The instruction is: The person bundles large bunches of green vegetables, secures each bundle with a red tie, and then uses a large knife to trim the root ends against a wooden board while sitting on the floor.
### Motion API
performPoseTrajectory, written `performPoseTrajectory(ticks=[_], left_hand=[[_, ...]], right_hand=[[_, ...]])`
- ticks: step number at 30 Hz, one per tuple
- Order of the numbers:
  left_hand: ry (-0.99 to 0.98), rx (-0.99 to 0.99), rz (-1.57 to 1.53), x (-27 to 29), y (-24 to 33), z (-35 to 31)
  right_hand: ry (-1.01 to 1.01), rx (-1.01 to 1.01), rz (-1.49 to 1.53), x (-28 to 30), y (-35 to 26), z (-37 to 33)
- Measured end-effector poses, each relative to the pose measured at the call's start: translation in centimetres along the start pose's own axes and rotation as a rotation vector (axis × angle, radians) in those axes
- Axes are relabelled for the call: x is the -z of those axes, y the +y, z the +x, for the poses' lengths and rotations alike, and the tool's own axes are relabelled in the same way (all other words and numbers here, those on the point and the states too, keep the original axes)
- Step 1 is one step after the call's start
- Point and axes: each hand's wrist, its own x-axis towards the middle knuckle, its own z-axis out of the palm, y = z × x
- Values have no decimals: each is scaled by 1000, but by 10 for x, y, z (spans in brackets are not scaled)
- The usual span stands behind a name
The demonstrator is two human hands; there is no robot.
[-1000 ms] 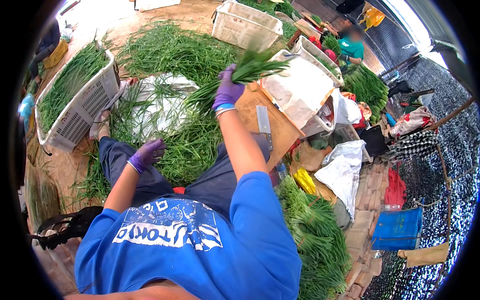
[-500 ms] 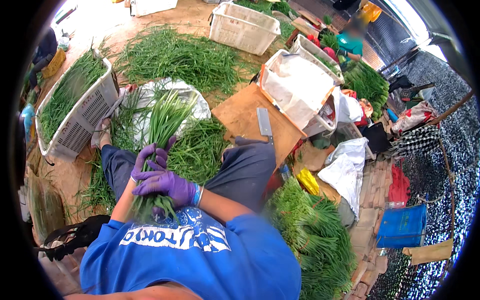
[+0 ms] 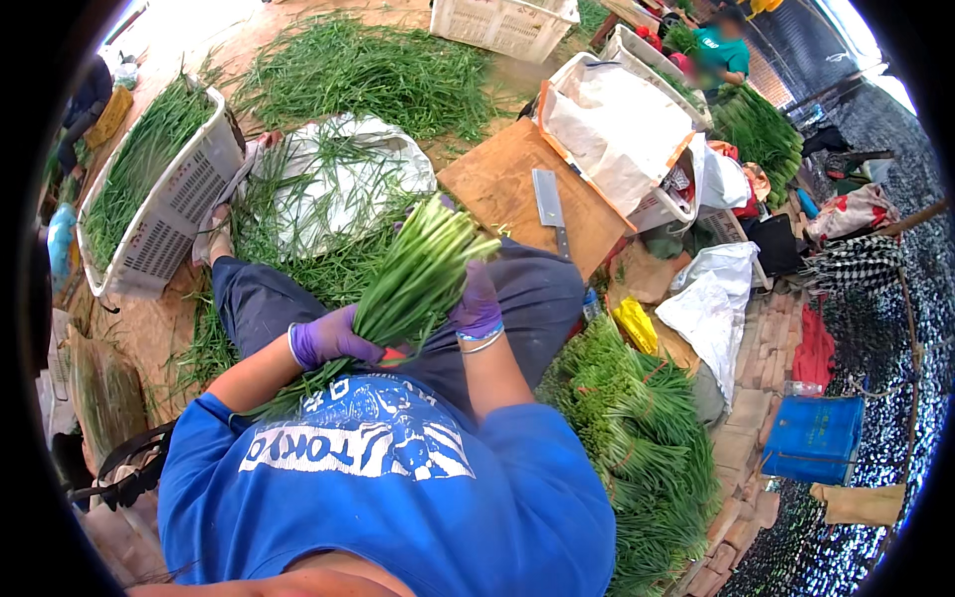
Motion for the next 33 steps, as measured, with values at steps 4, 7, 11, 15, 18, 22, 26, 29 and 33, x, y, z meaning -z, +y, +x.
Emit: performPoseTrajectory(ticks=[4,7,11,15,18,22,26,29,33], left_hand=[[20,117,150,7,-9,1],[54,243,166,-5,2,3],[76,194,196,-8,-6,1],[64,182,265,-6,-14,1],[12,261,269,1,-12,0],[-102,311,228,22,1,-6],[224,0,348,55,10,-4],[434,-354,677,39,43,7],[468,-380,814,-11,47,32]], right_hand=[[129,98,-93,26,14,-3],[-101,19,137,22,11,10],[-81,24,51,10,13,9],[-78,-44,-42,16,11,10],[-59,-24,-167,7,10,13],[62,-21,-322,6,9,18],[181,-60,-341,13,15,23],[216,-103,-259,13,20,24],[203,-203,120,-2,14,25]])
